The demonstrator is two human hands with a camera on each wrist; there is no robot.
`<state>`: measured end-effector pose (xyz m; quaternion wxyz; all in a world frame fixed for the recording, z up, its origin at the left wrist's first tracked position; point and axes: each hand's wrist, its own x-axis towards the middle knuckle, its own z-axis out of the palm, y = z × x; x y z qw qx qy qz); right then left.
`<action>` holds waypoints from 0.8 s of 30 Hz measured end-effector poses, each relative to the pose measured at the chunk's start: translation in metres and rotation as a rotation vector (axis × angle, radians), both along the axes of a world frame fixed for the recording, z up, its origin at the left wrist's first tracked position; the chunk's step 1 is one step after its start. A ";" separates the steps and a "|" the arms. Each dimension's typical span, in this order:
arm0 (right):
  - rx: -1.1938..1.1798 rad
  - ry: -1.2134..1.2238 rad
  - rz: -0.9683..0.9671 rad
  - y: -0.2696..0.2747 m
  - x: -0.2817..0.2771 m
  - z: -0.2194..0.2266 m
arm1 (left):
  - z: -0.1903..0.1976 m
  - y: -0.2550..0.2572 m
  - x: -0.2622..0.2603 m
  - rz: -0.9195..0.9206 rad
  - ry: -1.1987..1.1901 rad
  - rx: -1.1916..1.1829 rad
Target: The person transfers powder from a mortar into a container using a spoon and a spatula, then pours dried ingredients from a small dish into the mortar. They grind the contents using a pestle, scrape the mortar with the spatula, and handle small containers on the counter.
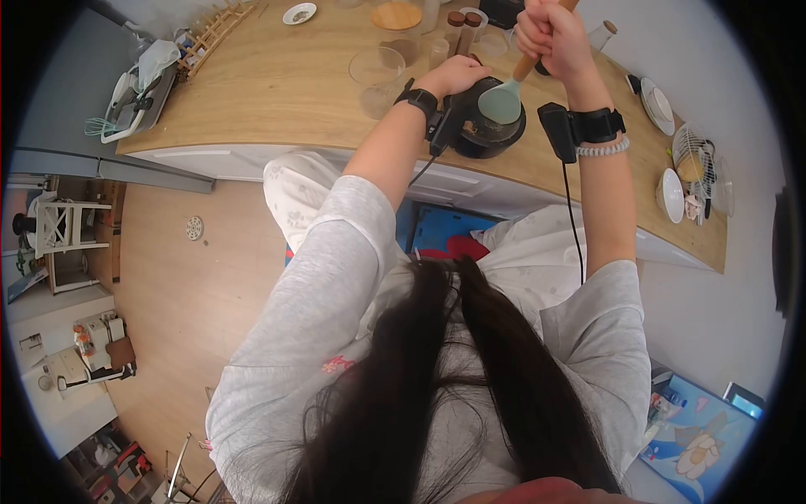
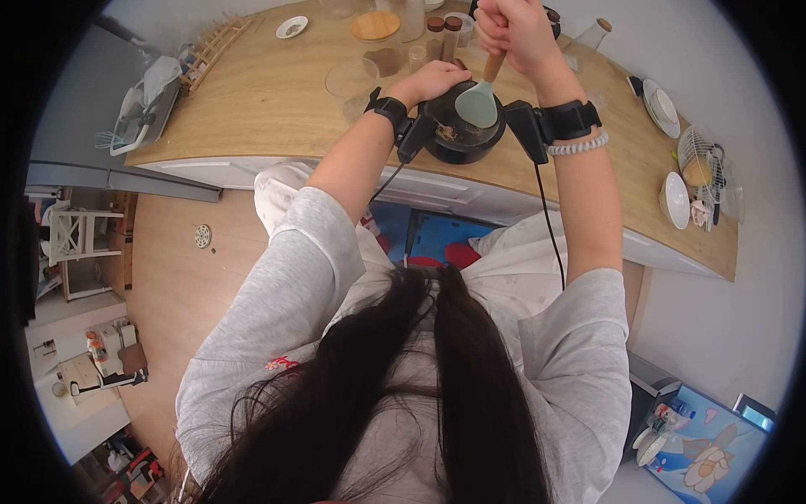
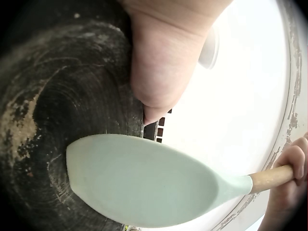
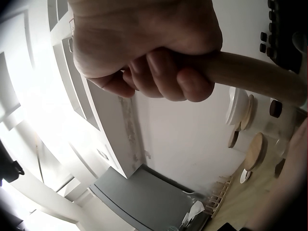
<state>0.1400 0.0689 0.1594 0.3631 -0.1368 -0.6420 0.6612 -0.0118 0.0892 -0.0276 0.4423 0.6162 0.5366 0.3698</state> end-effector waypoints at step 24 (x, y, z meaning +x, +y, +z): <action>-0.066 0.008 -0.070 0.007 -0.003 -0.003 | 0.002 -0.002 0.001 0.009 -0.002 -0.023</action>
